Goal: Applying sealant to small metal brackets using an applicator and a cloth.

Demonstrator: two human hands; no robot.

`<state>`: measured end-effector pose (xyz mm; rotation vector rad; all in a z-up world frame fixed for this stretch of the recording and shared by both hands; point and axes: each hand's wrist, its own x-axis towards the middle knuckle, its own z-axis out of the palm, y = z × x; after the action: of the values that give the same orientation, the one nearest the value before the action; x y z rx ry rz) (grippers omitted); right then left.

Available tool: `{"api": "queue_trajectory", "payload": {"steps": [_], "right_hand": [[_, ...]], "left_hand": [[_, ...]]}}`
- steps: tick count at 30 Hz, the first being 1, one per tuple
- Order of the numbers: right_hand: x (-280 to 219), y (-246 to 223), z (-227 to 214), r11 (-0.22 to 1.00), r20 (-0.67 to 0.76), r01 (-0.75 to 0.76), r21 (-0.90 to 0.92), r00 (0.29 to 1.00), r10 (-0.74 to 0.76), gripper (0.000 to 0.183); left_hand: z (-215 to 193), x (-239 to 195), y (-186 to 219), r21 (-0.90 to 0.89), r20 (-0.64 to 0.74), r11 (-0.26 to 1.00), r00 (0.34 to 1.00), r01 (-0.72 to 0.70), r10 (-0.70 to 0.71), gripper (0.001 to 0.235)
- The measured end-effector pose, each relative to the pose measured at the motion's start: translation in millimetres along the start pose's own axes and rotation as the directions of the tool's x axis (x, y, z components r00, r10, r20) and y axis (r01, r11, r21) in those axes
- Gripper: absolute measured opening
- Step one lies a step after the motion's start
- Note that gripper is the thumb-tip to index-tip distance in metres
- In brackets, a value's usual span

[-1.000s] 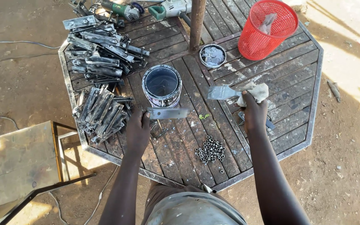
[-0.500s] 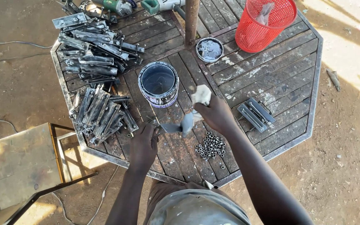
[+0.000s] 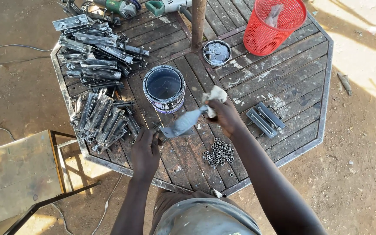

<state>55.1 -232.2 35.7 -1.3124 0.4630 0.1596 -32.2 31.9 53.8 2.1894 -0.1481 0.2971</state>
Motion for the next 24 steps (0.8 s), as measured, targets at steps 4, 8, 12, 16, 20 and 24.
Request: {"api": "queue_trajectory", "payload": {"steps": [4,8,12,16,20,24], "right_hand": [[13,30,-51,0.995,-0.121,-0.087,-0.055,0.989,0.080,0.033],[4,37,-79,0.977,-0.246,-0.060,-0.202,0.969,0.009,0.034],[-20,31,-76,0.987,-0.295,-0.045,-0.151,0.956,-0.002,0.030],[-24,51,-63,0.996,-0.305,-0.085,0.009,0.949,0.084,0.029],[-29,42,-27,0.966,-0.253,-0.130,0.225,0.949,0.187,0.028],[-29,35,-1,0.982,-0.183,-0.123,0.140,0.972,0.148,0.029]], "left_hand": [[-9,6,-5,-0.072,-0.058,0.997,0.998,0.030,-0.034,0.026],[0,5,-13,-0.529,0.035,0.655,0.785,0.540,-0.618,0.019],[35,-19,-65,-0.727,0.573,-0.199,0.422,0.657,-0.702,0.015],[73,-27,-88,-0.684,0.710,-0.453,0.379,0.572,-0.593,0.019],[90,-26,-98,-0.671,0.740,-0.555,0.473,0.491,-0.477,0.017],[95,-27,-105,-0.662,0.747,-0.563,0.501,0.495,-0.437,0.016]]}}
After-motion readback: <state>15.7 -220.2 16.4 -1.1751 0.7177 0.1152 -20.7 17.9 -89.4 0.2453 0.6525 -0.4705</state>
